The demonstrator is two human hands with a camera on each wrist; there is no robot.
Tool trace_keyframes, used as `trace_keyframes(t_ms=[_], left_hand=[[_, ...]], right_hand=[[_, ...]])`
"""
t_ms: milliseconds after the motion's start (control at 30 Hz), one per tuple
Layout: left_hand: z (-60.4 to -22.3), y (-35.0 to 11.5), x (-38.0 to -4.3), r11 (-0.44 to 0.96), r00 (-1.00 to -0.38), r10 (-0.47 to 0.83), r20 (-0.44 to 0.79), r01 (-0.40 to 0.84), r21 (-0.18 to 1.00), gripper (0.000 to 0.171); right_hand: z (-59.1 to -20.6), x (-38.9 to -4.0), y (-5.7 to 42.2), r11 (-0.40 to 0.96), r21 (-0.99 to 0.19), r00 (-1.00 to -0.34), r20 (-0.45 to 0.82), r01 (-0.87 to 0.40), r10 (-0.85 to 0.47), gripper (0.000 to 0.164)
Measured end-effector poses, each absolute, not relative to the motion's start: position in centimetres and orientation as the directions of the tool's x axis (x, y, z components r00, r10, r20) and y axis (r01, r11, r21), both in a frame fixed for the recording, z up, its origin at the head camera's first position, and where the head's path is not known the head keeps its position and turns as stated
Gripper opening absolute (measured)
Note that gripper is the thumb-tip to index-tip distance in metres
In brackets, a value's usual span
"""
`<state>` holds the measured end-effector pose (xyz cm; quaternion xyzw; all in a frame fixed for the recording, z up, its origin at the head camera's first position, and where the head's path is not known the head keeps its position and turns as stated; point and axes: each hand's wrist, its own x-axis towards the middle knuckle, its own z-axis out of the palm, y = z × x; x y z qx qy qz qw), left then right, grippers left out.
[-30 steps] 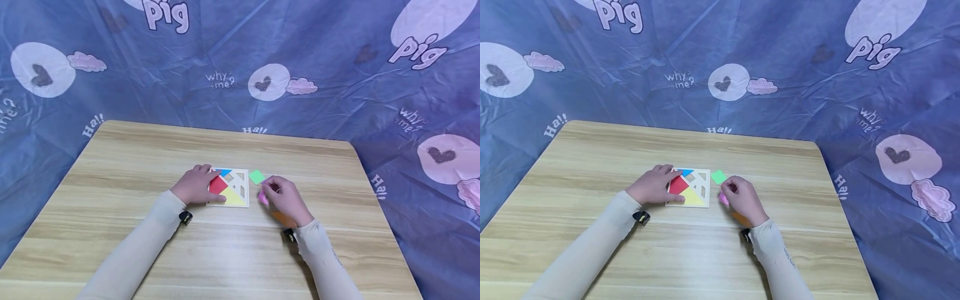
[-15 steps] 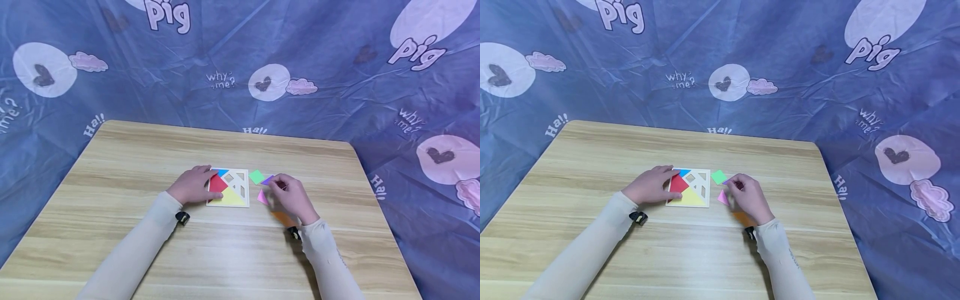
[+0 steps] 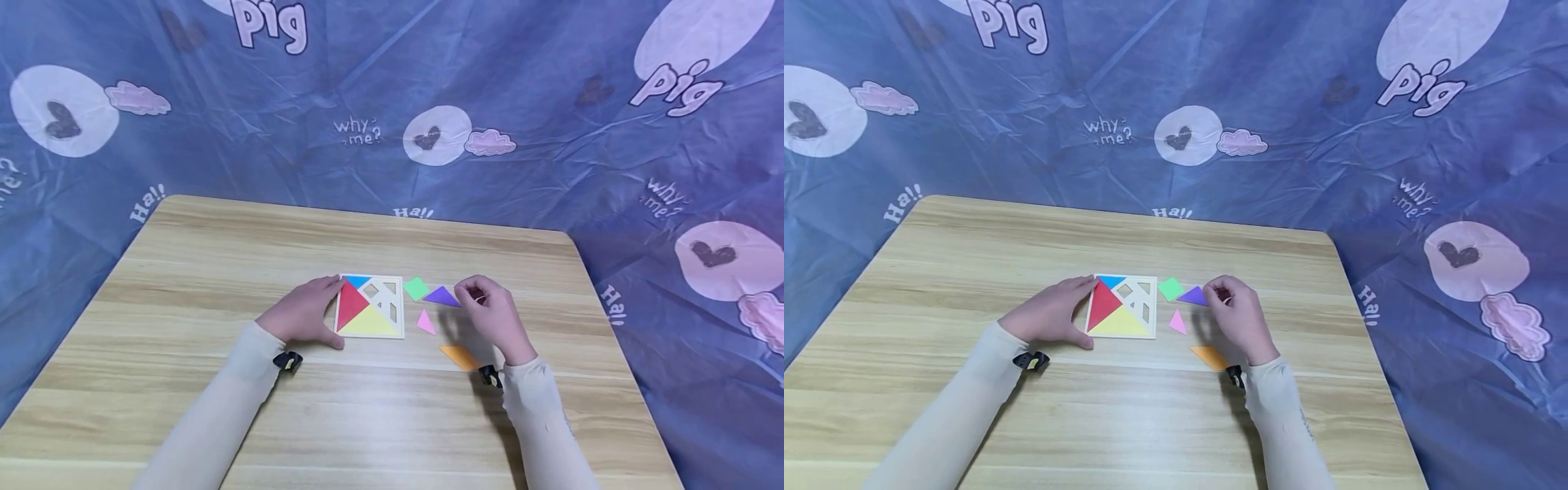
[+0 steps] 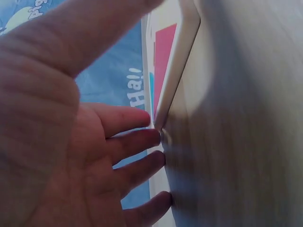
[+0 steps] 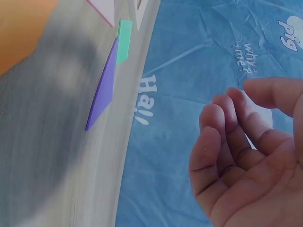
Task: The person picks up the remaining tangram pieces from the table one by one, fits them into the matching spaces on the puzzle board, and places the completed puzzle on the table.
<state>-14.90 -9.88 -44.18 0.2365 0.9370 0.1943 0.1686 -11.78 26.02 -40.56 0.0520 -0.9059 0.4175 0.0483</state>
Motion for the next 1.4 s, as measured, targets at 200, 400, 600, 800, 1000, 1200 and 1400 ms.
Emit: trace_keyframes(t_ms=[200,400,600,800,1000,1200,1400], left_hand=[[-44.4,-10.4,-15.0,0.808,-0.83,0.512,-0.222,0.377,0.452,0.119],[-44.3,-10.6,-15.1,0.802,-0.83,0.519,-0.202,0.392,0.451,0.114],[-44.5,-10.4,-15.0,0.803,-0.832,0.517,-0.201,0.391,0.451,0.113],[-44.8,-10.3,-14.8,0.807,-0.834,0.511,-0.209,0.382,0.45,0.113],[-44.9,-10.2,-14.7,0.807,-0.836,0.505,-0.215,0.368,0.462,0.114],[-44.9,-10.2,-14.7,0.806,-0.838,0.505,-0.207,0.372,0.46,0.114],[-44.9,-10.2,-14.7,0.806,-0.837,0.505,-0.211,0.369,0.464,0.115]], right_hand=[[-40.4,-11.8,26.1,0.649,-0.745,-0.986,0.16,-0.154,-0.051,0.013],[-40.6,-11.8,26.1,0.659,-0.735,-0.985,0.161,-0.157,-0.054,0.015],[-40.9,-11.8,26.3,0.695,-0.701,-0.984,0.165,-0.162,-0.064,0.011],[-41.0,-11.6,26.5,0.758,-0.632,-0.986,0.121,-0.163,-0.112,0.012],[-40.7,-11.1,27.0,0.842,-0.522,-0.983,-0.029,-0.138,-0.179,0.012],[-40.9,-10.7,27.1,0.881,-0.459,-0.929,-0.267,-0.112,-0.257,0.017],[-41.6,-10.4,27.1,0.897,-0.429,-0.854,-0.425,-0.102,-0.301,0.028]])
